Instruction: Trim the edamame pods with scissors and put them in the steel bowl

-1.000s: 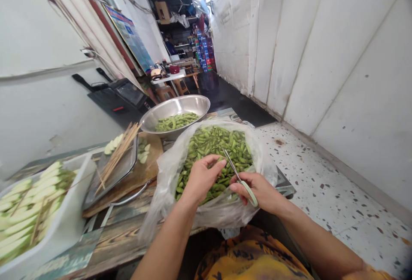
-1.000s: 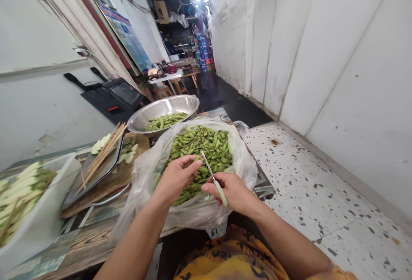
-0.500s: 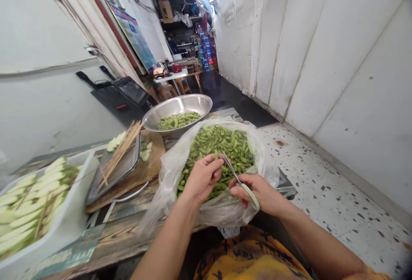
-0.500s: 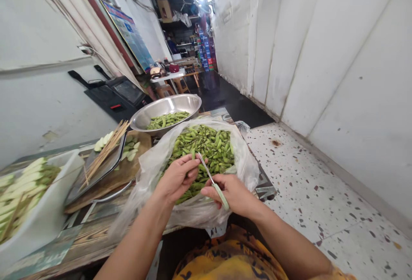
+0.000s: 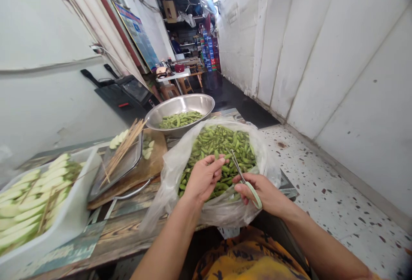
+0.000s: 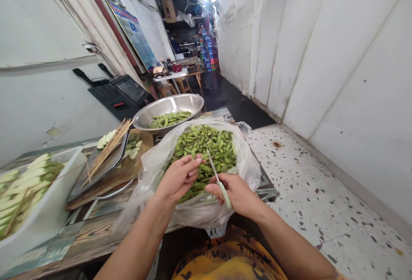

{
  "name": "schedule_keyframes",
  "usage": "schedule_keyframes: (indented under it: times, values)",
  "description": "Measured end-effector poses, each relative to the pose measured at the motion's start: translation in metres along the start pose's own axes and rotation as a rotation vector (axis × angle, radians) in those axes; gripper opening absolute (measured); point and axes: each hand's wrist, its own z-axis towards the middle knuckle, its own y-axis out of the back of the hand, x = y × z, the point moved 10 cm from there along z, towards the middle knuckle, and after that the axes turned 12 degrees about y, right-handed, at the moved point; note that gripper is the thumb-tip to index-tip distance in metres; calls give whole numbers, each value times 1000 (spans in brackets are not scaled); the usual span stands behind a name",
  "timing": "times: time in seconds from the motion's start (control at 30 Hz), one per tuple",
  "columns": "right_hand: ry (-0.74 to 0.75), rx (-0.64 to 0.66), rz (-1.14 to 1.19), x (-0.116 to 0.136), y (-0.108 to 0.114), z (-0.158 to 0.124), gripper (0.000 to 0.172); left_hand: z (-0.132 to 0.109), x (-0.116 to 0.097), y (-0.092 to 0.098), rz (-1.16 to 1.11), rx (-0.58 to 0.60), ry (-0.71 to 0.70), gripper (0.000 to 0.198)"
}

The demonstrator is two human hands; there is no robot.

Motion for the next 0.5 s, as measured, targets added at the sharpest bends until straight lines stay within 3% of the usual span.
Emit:
schedule_keyframes:
  times: [0.3,0.5]
  values:
    - [-7,7,-51,7,1,2,37,-8,1,2,62,-80,3,38]
    - [-61,-7,18,-3,1,2,37,-26,-20,2,159,-143,-65,33]
